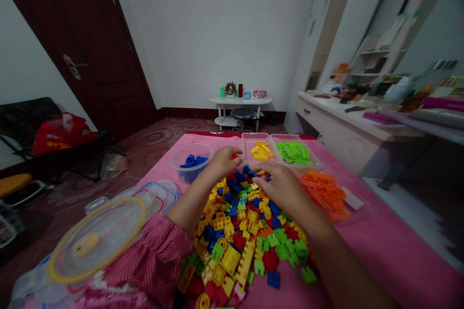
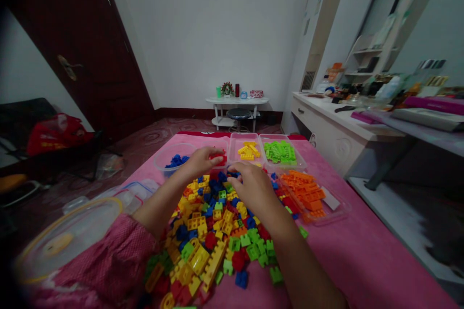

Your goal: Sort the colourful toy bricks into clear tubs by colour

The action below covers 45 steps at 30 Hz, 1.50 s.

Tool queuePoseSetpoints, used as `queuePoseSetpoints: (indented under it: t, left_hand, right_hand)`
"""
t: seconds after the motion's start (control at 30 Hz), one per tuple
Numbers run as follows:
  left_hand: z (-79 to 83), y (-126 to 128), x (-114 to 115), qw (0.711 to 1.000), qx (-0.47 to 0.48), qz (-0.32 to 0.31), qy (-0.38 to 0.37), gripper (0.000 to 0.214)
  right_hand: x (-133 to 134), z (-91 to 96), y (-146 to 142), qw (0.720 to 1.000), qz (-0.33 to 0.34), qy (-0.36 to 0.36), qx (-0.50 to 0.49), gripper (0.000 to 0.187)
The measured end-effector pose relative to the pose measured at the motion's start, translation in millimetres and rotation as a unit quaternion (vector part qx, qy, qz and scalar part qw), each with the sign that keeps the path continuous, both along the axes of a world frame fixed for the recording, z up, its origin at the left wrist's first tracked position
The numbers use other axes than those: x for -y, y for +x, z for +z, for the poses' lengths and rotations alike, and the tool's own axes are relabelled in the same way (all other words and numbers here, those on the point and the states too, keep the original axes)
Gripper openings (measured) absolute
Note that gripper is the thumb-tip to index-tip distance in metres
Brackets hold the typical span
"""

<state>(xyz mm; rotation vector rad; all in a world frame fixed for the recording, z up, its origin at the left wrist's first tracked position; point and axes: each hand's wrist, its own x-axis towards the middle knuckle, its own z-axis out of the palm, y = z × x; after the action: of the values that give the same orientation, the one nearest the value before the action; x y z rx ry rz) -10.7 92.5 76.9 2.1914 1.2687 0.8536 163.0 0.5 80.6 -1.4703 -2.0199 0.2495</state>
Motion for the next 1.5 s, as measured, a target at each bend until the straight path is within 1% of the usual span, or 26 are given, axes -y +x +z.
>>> queuePoseSetpoints:
  t: [0.07,0.13,0.2,0.3,0.37,0.47,0.6,0.67,0.73,0.8,0.83,0.9,0.93,1.0,1.07,1.13,1.17,1.2,1.23,1.27,1.3,1.37,1.4,1.43,1.47,1.5]
  left_hand:
    - [-5.2,0,18,0.995,-0.072,-0.062,-0.014,0.023]
    - [-13.0,-1,35,0.986,-0.130,-0.098,-0.028,0.021]
    - [-21.4,-2,47,0.981,-0.168,-0.100,-0.016,0.021]
    - [-30.3,-3,56,0.981,-0.175,-0.080,-0.001,0.025]
    - [-33.2,-2,59,0.983,-0.168,-0.074,-0.004,0.027]
    - [-36.3,1,62,0.985,-0.156,-0.068,-0.011,0.030]
    - [-41.9,3,64,0.989,-0.141,-0.046,-0.006,0.038]
    - [-44.5,1,61,0.993,-0.110,-0.035,-0.001,0.047]
    - [-45.9,-2,57,0.998,-0.059,-0.009,0.000,0.049]
    - [-45.8,-5,52,1.000,0.017,0.017,-0.018,0.042]
    - [-45.2,-6,51,0.997,0.064,0.023,-0.045,0.036]
    - [-43.2,-5,51,0.976,0.163,0.016,-0.141,0.025]
    - [-41.7,-5,52,0.956,0.211,0.010,-0.202,0.023]
    - [-37.7,-3,55,0.898,0.296,-0.005,-0.326,0.023]
    - [-32.8,-2,60,0.828,0.357,-0.039,-0.429,0.026]
    - [-28.7,-2,62,0.772,0.384,-0.084,-0.499,0.030]
    - [-27.6,-3,62,0.759,0.386,-0.096,-0.516,0.034]
    - [-27.2,-4,62,0.760,0.383,-0.097,-0.516,0.039]
    - [-27.5,-6,61,0.777,0.371,-0.087,-0.501,0.043]
    - [-28.1,-9,60,0.808,0.348,-0.070,-0.471,0.045]
    - [-28.9,-12,58,0.848,0.310,-0.053,-0.427,0.045]
    - [-28.9,-21,55,0.930,0.178,-0.041,-0.317,0.038]
    - [-27.7,-26,54,0.959,0.094,-0.044,-0.262,0.032]
    - [-25.3,-32,53,0.976,0.009,-0.047,-0.213,0.026]
    - [-22.2,-36,54,0.982,-0.065,-0.049,-0.173,0.020]
    - [-18.4,-41,55,0.980,-0.127,-0.048,-0.146,0.017]
  right_hand:
    - [-4,-11.7,-2,0.999,0.014,-0.019,0.037,0.024]
    - [-8,-25.7,-5,0.995,0.040,-0.037,0.087,0.031]
    - [-11,-39.1,-6,0.987,0.069,-0.056,0.133,0.039]
    - [-14,-50.6,-7,0.977,0.088,-0.069,0.183,0.043]
    - [-15,-50.7,-7,0.970,0.079,-0.067,0.219,0.041]
    - [-13,-44.7,-10,0.962,0.050,-0.066,0.260,0.035]
    - [-11,-38.1,-11,0.963,0.026,-0.059,0.260,0.033]
    - [-11,-35.2,-8,0.971,0.016,-0.052,0.234,0.033]
    - [-11,-30.6,-4,0.983,-0.003,-0.047,0.180,0.034]
    - [-10,-24.1,-1,0.993,-0.007,-0.044,0.106,0.033]
    - [-9,-20.5,-1,0.997,0.002,-0.044,0.068,0.032]
    - [-7,-13.9,-3,0.999,0.031,-0.037,-0.001,0.030]
    - [-5,-11.2,-6,0.998,0.044,-0.031,-0.031,0.029]
    - [-2,-7.9,-12,0.995,0.056,-0.010,-0.079,0.027]
    - [0,-7.3,-17,0.992,0.054,0.015,-0.110,0.025]
    - [-2,-8.8,-15,0.991,0.044,0.035,-0.117,0.024]
    - [-4,-9.9,-12,0.992,0.036,0.041,-0.110,0.024]
    - [-6,-11.2,-7,0.994,0.023,0.045,-0.095,0.025]
    - [-8,-12.4,0,0.996,0.006,0.044,-0.071,0.025]
    - [-11,-13.3,7,0.999,-0.013,0.035,-0.039,0.025]
    - [-13,-13.8,15,0.999,-0.029,0.016,-0.001,0.025]
    - [-15,-13.0,28,0.995,-0.043,-0.046,0.074,0.023]
    - [-14,-11.5,33,0.990,-0.040,-0.082,0.105,0.023]
    - [-13,-9.5,37,0.985,-0.033,-0.113,0.129,0.022]
    - [-11,-6.9,39,0.979,-0.023,-0.140,0.146,0.022]
    - [-8,-4.0,39,0.974,-0.013,-0.161,0.158,0.021]
